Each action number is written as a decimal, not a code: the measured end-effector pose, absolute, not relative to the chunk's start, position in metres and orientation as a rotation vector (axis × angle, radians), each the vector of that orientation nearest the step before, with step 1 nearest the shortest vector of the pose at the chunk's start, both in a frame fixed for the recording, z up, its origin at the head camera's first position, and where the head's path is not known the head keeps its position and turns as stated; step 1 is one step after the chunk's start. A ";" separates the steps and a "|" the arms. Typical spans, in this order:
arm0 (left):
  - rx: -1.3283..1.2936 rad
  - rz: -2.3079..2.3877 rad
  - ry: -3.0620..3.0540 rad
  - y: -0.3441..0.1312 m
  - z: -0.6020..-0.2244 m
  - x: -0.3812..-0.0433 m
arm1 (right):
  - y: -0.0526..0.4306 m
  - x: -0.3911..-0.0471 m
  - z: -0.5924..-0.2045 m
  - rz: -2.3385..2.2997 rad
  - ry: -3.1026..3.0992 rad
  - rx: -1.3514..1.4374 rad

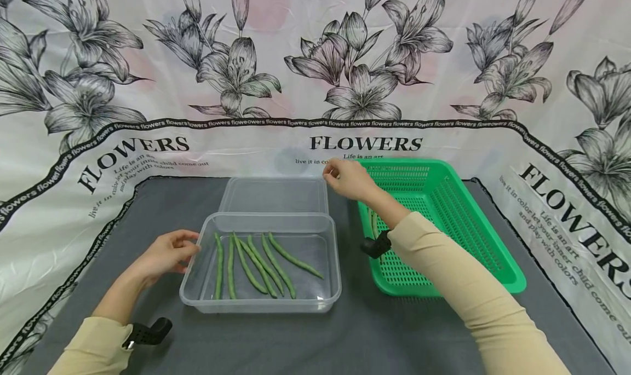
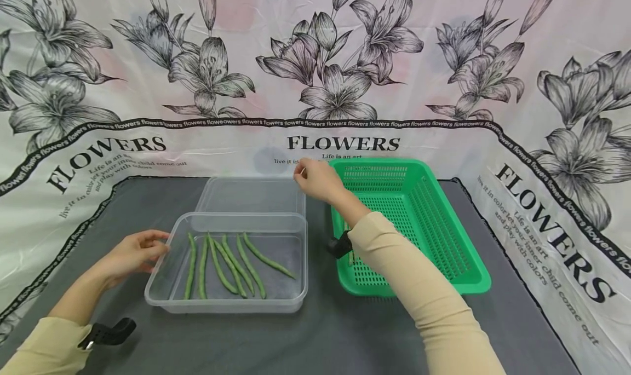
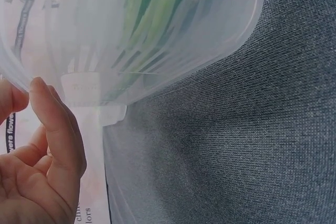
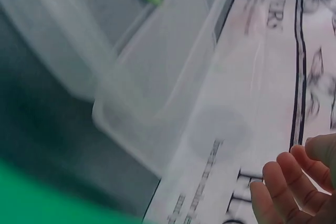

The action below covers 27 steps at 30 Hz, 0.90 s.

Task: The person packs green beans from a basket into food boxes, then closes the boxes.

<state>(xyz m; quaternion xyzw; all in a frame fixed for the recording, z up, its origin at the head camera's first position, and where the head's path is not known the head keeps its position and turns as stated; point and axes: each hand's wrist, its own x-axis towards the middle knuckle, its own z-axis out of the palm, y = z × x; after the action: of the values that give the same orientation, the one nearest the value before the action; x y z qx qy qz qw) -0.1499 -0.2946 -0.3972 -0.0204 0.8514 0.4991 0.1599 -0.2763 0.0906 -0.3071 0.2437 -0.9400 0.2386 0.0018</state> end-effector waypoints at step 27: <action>-0.041 1.410 2.437 -0.296 -0.398 -0.152 | 0.202 -0.296 -0.354 0.726 -3.278 0.294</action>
<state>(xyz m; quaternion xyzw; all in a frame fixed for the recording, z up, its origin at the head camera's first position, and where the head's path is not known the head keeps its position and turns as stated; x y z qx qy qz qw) -0.1517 -0.2956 -0.3983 -0.0144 0.8539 0.4942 0.1623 -0.2959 0.2024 -0.3536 0.0866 -0.9663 0.2142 -0.1140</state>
